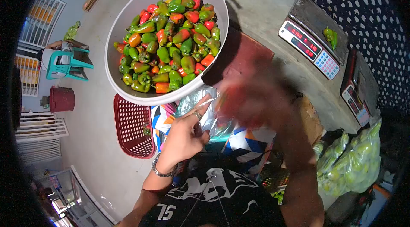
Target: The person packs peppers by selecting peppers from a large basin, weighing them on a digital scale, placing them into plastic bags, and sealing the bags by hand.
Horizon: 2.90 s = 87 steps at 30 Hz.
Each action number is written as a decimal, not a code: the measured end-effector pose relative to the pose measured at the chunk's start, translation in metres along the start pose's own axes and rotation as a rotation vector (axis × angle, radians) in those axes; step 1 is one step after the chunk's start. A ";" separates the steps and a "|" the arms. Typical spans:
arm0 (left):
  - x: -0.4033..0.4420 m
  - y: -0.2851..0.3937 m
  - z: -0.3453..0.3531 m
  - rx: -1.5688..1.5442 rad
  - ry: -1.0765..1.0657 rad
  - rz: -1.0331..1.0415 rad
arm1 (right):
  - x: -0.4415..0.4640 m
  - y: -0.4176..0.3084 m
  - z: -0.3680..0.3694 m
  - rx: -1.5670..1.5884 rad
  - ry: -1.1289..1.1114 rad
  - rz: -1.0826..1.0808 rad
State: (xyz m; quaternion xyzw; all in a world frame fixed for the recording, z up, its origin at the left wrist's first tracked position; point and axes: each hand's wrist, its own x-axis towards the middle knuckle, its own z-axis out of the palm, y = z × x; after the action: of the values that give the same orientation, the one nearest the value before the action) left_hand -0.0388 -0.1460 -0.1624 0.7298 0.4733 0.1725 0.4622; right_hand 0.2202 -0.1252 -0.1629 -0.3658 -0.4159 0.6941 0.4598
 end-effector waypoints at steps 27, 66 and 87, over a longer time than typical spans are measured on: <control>0.017 0.033 -0.085 0.375 0.298 0.397 | -0.032 -0.061 0.057 -1.691 0.210 -0.820; 0.013 -0.106 0.023 -0.808 -0.769 -0.116 | 0.020 0.130 0.107 0.079 0.158 -0.081; -0.016 -0.098 0.009 -1.002 -0.199 -0.013 | -0.005 0.036 0.046 -0.839 0.774 -0.625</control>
State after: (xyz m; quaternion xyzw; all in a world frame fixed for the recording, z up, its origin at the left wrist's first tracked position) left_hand -0.0923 -0.1521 -0.2461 0.4286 0.2905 0.3051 0.7993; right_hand 0.1687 -0.1493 -0.1771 -0.5997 -0.5428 0.1241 0.5747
